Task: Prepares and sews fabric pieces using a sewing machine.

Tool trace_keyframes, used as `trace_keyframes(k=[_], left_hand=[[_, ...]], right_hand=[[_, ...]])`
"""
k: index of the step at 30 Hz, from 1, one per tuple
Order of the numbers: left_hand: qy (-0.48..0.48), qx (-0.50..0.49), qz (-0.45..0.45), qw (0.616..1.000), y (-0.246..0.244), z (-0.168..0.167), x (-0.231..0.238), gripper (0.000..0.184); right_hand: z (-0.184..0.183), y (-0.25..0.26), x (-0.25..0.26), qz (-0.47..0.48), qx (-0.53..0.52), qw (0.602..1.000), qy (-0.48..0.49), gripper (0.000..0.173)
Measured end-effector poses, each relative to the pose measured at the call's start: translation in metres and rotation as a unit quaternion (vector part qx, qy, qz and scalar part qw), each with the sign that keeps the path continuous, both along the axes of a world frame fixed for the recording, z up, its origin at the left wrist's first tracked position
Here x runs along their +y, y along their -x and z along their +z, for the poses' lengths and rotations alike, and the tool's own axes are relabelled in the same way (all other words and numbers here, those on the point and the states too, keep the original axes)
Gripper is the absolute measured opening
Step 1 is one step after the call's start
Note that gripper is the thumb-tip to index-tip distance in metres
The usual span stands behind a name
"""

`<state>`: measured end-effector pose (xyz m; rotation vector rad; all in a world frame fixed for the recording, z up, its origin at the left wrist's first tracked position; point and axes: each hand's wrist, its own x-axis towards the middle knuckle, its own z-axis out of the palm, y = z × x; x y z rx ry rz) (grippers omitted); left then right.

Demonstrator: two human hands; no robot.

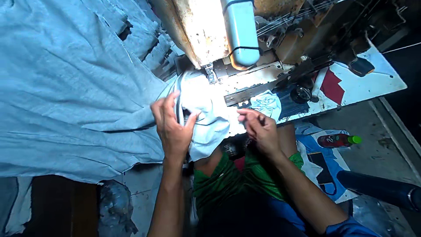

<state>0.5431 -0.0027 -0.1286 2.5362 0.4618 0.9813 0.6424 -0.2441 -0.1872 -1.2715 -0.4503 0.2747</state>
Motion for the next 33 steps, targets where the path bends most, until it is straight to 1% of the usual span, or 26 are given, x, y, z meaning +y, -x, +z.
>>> trace_keyframes(k=[2,3,4,5,6,7,8,9,10,12,13,14,15,16,18,19,21,24,25,26,27,28,29,31,32,33], left_hand=[[0.049,0.054,0.023,0.997,0.032,-0.03,0.011,0.061],[0.091,0.06,0.033,0.994,0.044,-0.034,0.017,0.057],[0.149,0.042,0.031,0.987,0.054,-0.03,0.023,0.054],[0.223,0.01,0.012,0.975,0.062,-0.019,0.024,0.054],[0.302,-0.032,-0.025,0.952,0.067,-0.003,0.023,0.055],[0.363,-0.073,-0.064,0.927,0.069,0.015,0.018,0.055],[0.4,-0.111,-0.105,0.904,0.067,0.033,0.014,0.054],[0.415,-0.14,-0.145,0.887,0.063,0.049,0.008,0.053],[0.417,-0.161,-0.183,0.875,0.059,0.063,0.0,0.052],[0.415,-0.18,-0.247,0.857,0.05,0.081,-0.023,0.053],[0.419,-0.188,-0.272,0.845,0.042,0.086,-0.034,0.054],[0.425,-0.199,-0.297,0.832,0.032,0.09,-0.044,0.053],[0.431,-0.203,-0.323,0.818,0.021,0.093,-0.052,0.051],[0.442,-0.202,-0.347,0.802,0.012,0.098,-0.059,0.048],[0.456,-0.191,-0.394,0.775,0.001,0.112,-0.066,0.042],[0.454,-0.189,-0.401,0.773,0.001,0.12,-0.066,0.04],[0.433,-0.202,-0.379,0.793,0.008,0.132,-0.061,0.036],[0.38,-0.233,-0.298,0.844,0.023,0.138,-0.043,0.034],[0.367,-0.237,-0.274,0.857,0.029,0.137,-0.036,0.034],[0.356,-0.234,-0.257,0.868,0.034,0.136,-0.03,0.034],[0.34,-0.226,-0.243,0.88,0.038,0.134,-0.025,0.033],[0.317,-0.215,-0.23,0.895,0.042,0.129,-0.019,0.031],[0.276,-0.198,-0.207,0.918,0.044,0.122,-0.013,0.027],[0.143,-0.157,-0.108,0.971,0.047,0.102,0.005,0.02],[0.074,-0.122,-0.042,0.989,0.047,0.092,0.017,0.021],[0.024,-0.075,0.017,0.997,0.048,0.084,0.027,0.024]], right_hand=[[0.006,0.002,-0.014,-0.008,0.006,1.0,-0.001,0.036],[0.011,0.003,-0.016,-0.001,-0.005,1.0,0.003,0.037],[0.017,0.005,-0.014,0.01,-0.022,1.0,0.008,0.036],[0.021,0.008,-0.009,0.027,-0.041,0.999,0.008,0.035],[0.026,0.013,-0.002,0.05,-0.064,0.997,0.007,0.033],[0.033,0.018,0.006,0.074,-0.087,0.993,0.002,0.031],[0.039,0.023,0.015,0.101,-0.112,0.988,-0.005,0.029],[0.046,0.027,0.024,0.127,-0.138,0.982,-0.017,0.029],[0.051,0.032,0.033,0.151,-0.162,0.975,-0.027,0.039],[0.052,0.046,0.049,0.176,-0.195,0.964,-0.028,0.067],[0.047,0.055,0.055,0.179,-0.201,0.963,-0.02,0.071],[0.039,0.065,0.061,0.18,-0.199,0.963,-0.015,0.065],[0.03,0.074,0.065,0.18,-0.182,0.967,-0.009,0.054],[0.022,0.082,0.067,0.182,-0.148,0.972,-0.008,0.049],[0.009,0.091,0.065,0.179,-0.057,0.982,-0.025,0.057],[0.006,0.09,0.061,0.173,-0.03,0.984,-0.036,0.061],[0.006,0.079,0.044,0.172,-0.019,0.984,-0.053,0.062],[0.019,0.051,0.004,0.236,-0.07,0.966,-0.076,0.051],[0.027,0.04,-0.01,0.27,-0.098,0.954,-0.082,0.043],[0.039,0.032,-0.02,0.304,-0.122,0.94,-0.097,0.032],[0.056,0.026,-0.025,0.338,-0.143,0.924,-0.112,0.015],[0.069,0.023,-0.026,0.357,-0.157,0.913,-0.12,0.014],[0.073,0.018,-0.026,0.365,-0.167,0.909,-0.11,0.018],[0.053,0.006,-0.021,0.334,-0.154,0.929,-0.025,0.015],[0.041,0.005,-0.013,0.299,-0.113,0.947,0.015,0.014],[0.033,0.007,-0.002,0.258,-0.074,0.962,0.052,0.012]])
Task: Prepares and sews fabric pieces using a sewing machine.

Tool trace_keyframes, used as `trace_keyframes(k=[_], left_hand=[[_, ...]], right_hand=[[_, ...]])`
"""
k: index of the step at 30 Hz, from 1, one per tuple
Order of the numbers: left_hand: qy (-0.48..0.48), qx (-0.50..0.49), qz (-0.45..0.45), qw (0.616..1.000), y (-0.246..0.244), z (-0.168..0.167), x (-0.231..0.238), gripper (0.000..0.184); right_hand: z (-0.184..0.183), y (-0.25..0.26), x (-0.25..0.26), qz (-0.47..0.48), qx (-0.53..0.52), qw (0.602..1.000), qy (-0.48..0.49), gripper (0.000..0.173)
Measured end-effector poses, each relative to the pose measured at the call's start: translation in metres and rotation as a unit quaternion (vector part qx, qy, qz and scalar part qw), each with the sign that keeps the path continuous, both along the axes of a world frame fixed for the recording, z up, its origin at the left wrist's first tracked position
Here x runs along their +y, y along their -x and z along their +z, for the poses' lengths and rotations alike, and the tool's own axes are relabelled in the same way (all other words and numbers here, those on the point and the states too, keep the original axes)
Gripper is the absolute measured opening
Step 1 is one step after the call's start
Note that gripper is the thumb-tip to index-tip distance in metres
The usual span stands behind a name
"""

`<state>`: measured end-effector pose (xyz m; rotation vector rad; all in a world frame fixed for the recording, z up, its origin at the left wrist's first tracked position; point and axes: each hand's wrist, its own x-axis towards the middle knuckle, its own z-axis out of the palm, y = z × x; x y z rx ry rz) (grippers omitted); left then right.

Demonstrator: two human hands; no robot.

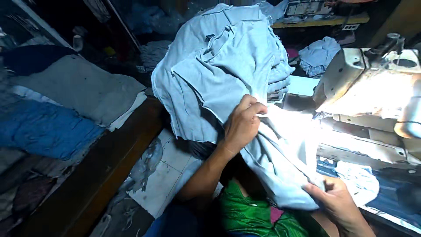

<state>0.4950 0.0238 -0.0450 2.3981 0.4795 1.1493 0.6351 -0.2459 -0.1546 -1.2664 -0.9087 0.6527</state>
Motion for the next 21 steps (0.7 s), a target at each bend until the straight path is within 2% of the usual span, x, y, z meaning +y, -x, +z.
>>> trace_keyframes(k=[1,2,4,6,8,11,14,16,18,21], left_hand=[[-0.016,0.037,0.022,0.999,0.0,-0.007,0.006,0.025],[-0.011,0.047,-0.003,0.999,-0.002,-0.012,0.007,0.023],[0.019,0.025,-0.153,0.988,-0.009,-0.019,-0.007,0.022],[0.066,0.063,-0.33,0.94,-0.018,-0.022,-0.028,0.028],[0.088,0.135,-0.422,0.892,-0.025,-0.021,-0.036,0.029],[0.127,0.185,-0.438,0.87,-0.022,-0.006,-0.024,0.026],[0.125,0.207,-0.446,0.862,-0.015,0.004,-0.015,0.016],[0.104,0.21,-0.421,0.876,-0.01,0.005,-0.014,0.011],[0.092,0.202,-0.38,0.898,-0.003,0.006,-0.015,0.011],[0.091,0.216,-0.349,0.907,-0.001,-0.001,-0.016,0.011]], right_hand=[[-0.004,0.002,0.01,-0.029,0.008,0.999,0.029,0.011],[-0.005,0.004,0.018,-0.04,0.007,0.998,0.04,0.009],[0.003,0.009,0.029,-0.02,-0.004,1.0,0.015,0.008],[0.017,0.013,0.036,0.019,-0.038,0.999,-0.014,0.014],[0.031,0.01,0.036,0.044,-0.079,0.996,-0.017,0.017],[0.049,0.0,0.037,0.001,-0.138,0.99,0.03,0.022],[0.059,-0.013,0.032,-0.012,-0.172,0.984,0.054,0.015],[0.059,-0.019,0.028,0.004,-0.166,0.986,0.035,0.007],[0.058,-0.023,0.026,0.016,-0.158,0.987,0.019,0.012],[0.052,-0.023,0.026,0.006,-0.121,0.993,0.011,0.012]])
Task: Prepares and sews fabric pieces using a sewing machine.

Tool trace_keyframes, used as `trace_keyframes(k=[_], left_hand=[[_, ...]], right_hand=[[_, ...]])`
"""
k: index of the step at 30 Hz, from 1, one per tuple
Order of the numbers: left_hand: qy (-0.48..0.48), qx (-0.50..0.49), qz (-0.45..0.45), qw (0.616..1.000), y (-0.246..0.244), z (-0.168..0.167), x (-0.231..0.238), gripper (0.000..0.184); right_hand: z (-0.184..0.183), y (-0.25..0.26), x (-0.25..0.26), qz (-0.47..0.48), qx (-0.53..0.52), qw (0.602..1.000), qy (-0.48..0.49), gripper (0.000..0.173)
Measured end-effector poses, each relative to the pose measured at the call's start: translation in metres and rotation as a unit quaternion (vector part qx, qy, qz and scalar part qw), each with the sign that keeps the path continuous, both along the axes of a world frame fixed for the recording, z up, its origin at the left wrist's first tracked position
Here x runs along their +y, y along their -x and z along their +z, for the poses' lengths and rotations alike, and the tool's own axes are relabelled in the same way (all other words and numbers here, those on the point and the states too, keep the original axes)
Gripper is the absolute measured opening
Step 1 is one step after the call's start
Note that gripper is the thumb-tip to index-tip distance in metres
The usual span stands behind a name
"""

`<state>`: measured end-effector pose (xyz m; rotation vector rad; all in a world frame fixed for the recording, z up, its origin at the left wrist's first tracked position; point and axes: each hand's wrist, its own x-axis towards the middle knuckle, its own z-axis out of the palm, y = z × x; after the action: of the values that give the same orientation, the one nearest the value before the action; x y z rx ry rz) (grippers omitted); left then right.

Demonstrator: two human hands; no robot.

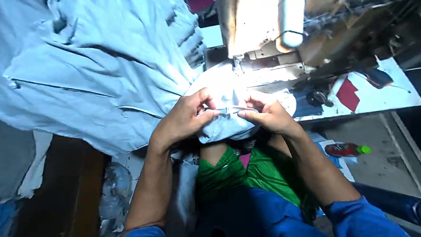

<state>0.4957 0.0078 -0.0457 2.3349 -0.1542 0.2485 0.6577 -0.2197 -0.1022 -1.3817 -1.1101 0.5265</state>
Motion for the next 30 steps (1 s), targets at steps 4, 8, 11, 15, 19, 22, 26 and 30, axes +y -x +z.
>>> trace_keyframes(k=[4,8,11,15,19,22,26,30], left_hand=[[-0.006,-0.025,0.015,1.0,-0.007,-0.01,-0.005,0.005],[0.001,-0.051,-0.001,0.999,-0.014,-0.008,-0.012,0.034],[-0.052,-0.08,-0.012,0.995,-0.023,-0.013,-0.018,0.042],[-0.084,-0.138,-0.017,0.987,-0.029,-0.02,-0.017,0.011],[-0.039,-0.128,-0.009,0.991,-0.023,-0.014,-0.015,0.009],[-0.022,-0.071,-0.042,0.996,-0.02,-0.014,-0.009,0.012],[0.016,-0.05,-0.045,0.998,-0.014,-0.017,0.003,0.015],[0.125,-0.041,-0.03,0.991,-0.006,-0.016,0.002,0.017]], right_hand=[[-0.01,0.004,-0.003,-0.023,0.032,0.999,-0.03,0.015],[-0.011,0.008,-0.002,-0.034,0.094,0.993,-0.061,0.018],[-0.009,0.009,0.001,-0.036,0.101,0.992,-0.06,0.016],[-0.009,0.008,0.0,-0.046,0.062,0.996,-0.048,0.013],[-0.011,0.005,-0.005,-0.02,0.059,0.996,-0.057,0.015],[-0.011,0.005,-0.006,-0.022,0.073,0.995,-0.07,0.015],[-0.013,0.005,-0.005,-0.029,0.075,0.994,-0.076,0.013],[-0.014,0.006,-0.005,-0.029,0.079,0.991,-0.102,0.011]])
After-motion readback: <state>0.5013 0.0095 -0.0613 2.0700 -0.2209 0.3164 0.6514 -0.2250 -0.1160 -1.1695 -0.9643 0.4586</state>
